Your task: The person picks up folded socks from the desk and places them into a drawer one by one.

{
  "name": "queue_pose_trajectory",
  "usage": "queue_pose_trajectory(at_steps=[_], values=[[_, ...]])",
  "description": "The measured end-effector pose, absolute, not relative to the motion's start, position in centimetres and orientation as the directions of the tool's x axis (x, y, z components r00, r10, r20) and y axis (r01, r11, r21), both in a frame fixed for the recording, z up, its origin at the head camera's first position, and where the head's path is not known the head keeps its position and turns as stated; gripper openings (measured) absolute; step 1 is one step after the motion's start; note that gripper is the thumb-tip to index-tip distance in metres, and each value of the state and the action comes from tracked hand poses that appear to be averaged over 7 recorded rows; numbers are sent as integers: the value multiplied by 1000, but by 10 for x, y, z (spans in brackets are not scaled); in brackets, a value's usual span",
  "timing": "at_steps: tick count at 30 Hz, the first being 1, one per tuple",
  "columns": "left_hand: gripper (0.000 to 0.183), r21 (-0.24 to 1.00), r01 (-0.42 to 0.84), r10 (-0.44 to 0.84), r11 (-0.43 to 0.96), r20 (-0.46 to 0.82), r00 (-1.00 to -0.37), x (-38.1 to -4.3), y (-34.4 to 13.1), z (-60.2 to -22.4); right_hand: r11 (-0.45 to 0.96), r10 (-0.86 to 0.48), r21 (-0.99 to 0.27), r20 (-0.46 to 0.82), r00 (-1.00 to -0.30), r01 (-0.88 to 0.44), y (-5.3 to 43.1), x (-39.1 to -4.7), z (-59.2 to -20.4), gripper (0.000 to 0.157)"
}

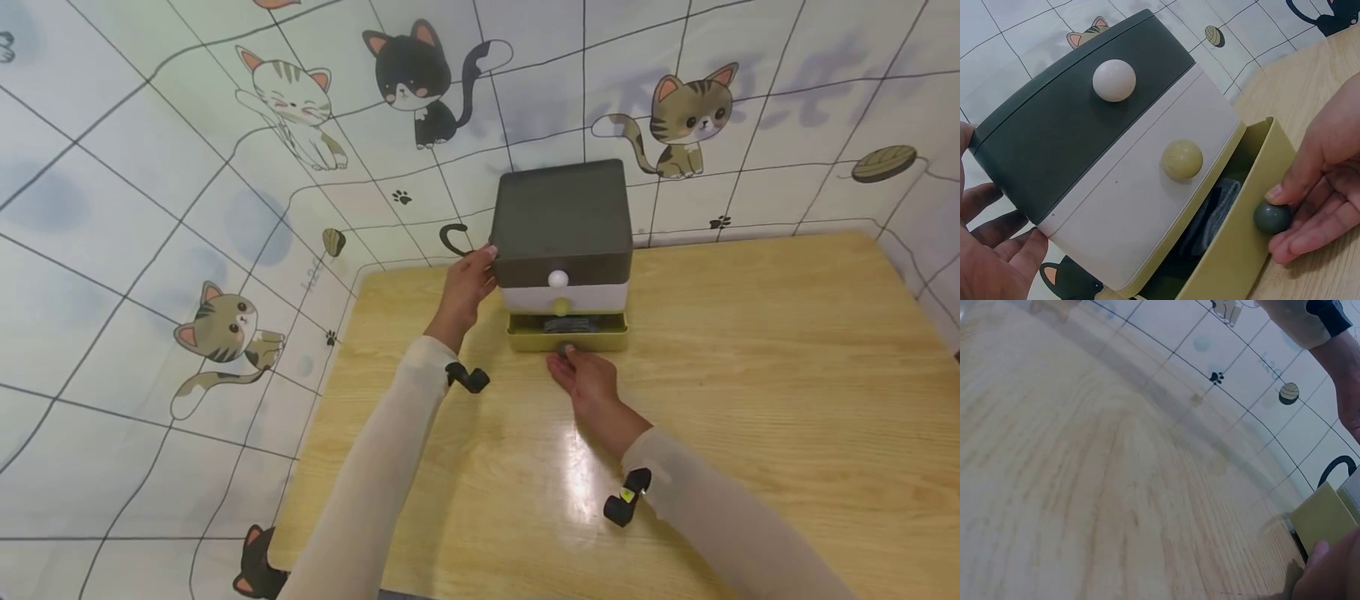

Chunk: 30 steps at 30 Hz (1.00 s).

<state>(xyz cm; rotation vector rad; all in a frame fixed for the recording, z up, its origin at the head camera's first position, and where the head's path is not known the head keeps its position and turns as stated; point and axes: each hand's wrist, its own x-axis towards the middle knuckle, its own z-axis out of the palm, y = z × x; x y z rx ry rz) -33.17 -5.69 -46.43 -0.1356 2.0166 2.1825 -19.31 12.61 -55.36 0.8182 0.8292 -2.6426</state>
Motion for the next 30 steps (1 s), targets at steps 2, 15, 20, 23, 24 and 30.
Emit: queue_pose_trajectory(at_steps=[2, 15, 20, 23, 24, 30], values=[[45, 980, -185, 61, -73, -180, -982, -331, -57, -465, -808, -74, -441, -582, -810, 391, 127, -197, -555, 11], [46, 983, -175, 74, -60, -171, -983, -333, -60, -464, -812, -76, -433, -588, -805, 392, 130, -218, -556, 14], [47, 983, -174, 82, -62, -168, -982, -334, -61, -463, -800, -68, -451, -587, -807, 395, 131, -225, -558, 17], [46, 984, -169, 80, -54, -165, -983, -334, -62, -464, -795, -69, -455, -590, -805, 402, 131, -230, -558, 15], [46, 984, -168, 80, -53, -163, -983, -334, -62, -464, -791, -66, -459, -592, -803, 404, 130, -231, -559, 14], [46, 985, -165, 79, -56, -160, -984, -334, -61, -466, -778, -59, -476, -595, -801, 411, 131, -237, -560, 12]])
